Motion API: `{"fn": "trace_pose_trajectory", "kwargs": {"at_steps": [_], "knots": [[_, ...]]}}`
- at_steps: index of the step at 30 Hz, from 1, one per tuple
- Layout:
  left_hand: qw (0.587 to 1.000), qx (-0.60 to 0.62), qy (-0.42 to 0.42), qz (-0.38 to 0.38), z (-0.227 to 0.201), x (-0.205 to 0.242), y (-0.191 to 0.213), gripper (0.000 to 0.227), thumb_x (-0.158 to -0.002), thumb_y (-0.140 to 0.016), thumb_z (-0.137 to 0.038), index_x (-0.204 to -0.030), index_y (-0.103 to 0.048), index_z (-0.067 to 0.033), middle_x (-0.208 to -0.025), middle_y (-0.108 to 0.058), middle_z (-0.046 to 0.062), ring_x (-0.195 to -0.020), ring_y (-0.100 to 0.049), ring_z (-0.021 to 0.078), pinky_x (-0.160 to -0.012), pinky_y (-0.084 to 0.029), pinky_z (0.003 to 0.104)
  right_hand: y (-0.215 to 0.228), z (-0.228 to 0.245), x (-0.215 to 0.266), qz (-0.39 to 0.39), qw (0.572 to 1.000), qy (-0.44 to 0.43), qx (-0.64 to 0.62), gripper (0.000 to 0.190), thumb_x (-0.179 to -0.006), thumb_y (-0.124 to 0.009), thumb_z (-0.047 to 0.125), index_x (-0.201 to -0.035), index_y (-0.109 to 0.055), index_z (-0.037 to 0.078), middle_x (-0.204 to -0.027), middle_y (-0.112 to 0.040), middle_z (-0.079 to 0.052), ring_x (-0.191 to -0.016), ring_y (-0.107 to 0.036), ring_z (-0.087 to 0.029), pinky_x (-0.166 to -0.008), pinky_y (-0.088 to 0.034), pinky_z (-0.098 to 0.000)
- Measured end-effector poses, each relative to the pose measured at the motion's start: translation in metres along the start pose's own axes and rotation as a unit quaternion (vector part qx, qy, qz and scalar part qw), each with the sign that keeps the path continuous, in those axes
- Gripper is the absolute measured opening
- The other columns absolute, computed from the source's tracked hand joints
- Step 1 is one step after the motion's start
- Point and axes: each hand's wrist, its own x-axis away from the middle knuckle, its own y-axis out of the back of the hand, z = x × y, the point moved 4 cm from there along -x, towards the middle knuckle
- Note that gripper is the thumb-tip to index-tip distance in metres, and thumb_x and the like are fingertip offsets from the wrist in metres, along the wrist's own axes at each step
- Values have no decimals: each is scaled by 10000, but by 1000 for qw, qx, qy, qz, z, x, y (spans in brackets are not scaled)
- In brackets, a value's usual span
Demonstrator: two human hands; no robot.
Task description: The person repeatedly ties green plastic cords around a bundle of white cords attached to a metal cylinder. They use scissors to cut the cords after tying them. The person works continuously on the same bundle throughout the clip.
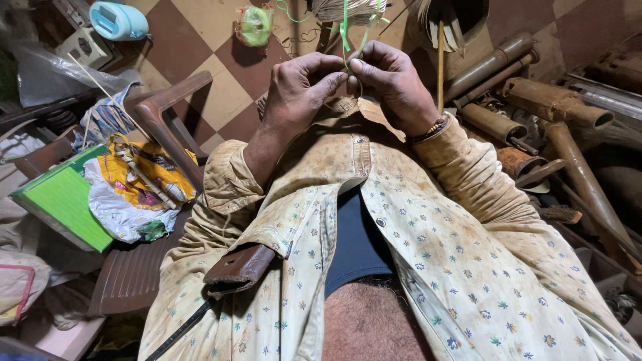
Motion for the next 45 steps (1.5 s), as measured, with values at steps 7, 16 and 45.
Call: {"fn": "trace_pose_trajectory", "kwargs": {"at_steps": [7, 16, 45], "knots": [[997, -73, -36, -4, 15, -2, -5, 118, -923, -771, -64, -1035, -768, -24, -947, -751, 64, -864, -731, 94, -770, -602, 259, 16, -8, 3, -4, 985, 77, 157, 211, -1137, -597, 211, -1139, -666, 12, -985, -694, -18, -909, -665, -74, -841, -561, -229], [959, 277, 53, 25, 49, 1, 4, 106, -1021, -723, -66, -1099, -675, -11, -915, -700, 17, -750, -606, 55, -670, -515, 215, 58, -42, -16, -85, 938, 185, 279, 532, -1043, -585, 4, -1539, -406, 70, -969, -691, -19, -881, -704, -84, -773, -612, -253], [992, 101, 76, 2, 83, -38, -15, 159, -889, -709, -33, -1034, -773, -21, -826, -726, 11, -687, -610, 34, -626, -517, 216, 201, -150, 158, -35, 573, -236, 784, 569, -964, -592, -3, -1492, -556, 207, -1040, -720, -171, -911, -715, -331, -769, -603, -446]]}}
